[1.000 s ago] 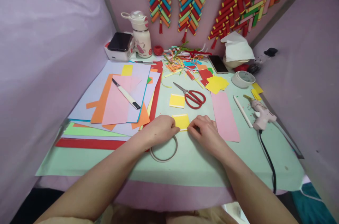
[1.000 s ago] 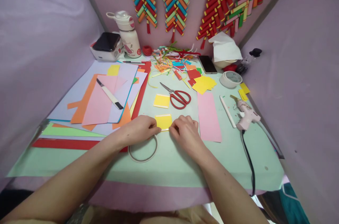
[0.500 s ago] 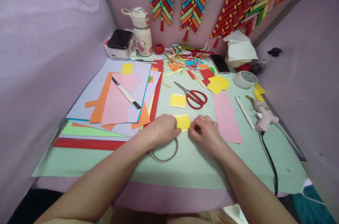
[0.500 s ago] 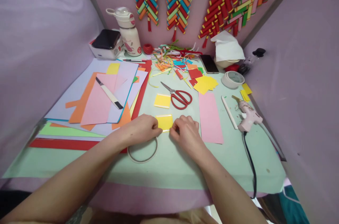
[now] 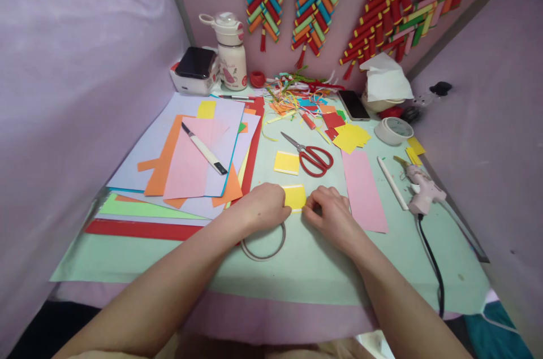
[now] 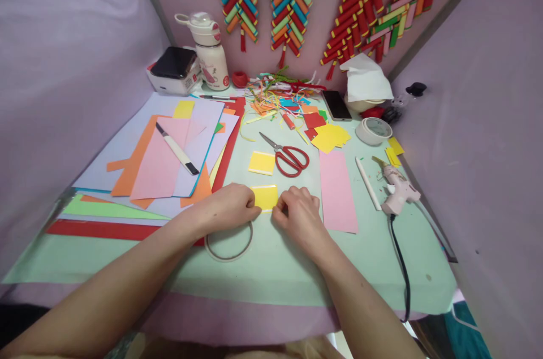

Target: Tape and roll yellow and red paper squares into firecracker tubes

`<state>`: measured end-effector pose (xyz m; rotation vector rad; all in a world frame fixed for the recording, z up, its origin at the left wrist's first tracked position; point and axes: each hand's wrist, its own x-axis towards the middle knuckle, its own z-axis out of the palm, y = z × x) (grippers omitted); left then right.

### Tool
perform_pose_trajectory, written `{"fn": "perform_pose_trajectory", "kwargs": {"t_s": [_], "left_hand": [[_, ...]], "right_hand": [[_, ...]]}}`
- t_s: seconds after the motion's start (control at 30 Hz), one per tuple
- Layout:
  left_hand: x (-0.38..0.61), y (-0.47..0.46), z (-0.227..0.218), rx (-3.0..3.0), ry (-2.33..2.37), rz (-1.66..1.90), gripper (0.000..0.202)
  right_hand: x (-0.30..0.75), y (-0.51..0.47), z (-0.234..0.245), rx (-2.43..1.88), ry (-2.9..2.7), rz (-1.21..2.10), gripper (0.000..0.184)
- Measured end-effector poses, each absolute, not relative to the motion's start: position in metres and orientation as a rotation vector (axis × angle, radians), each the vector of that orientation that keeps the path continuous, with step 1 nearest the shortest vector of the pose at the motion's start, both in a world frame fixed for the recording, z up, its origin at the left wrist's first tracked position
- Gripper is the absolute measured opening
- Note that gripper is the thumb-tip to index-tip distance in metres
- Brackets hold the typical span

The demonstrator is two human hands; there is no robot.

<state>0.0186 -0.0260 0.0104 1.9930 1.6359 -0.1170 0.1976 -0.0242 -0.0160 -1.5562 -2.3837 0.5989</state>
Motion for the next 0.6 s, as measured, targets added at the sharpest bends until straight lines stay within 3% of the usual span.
{"fn": "perform_pose_trajectory", "kwargs": {"t_s": [0.6], "left_hand": [[0.0211, -0.0270, 0.0150, 2.013, 1.653, -0.130, 0.028]], "right_hand": [[0.1959, -0.0238, -0.0145, -1.569, -2.395, 0.594, 0.012]]}}
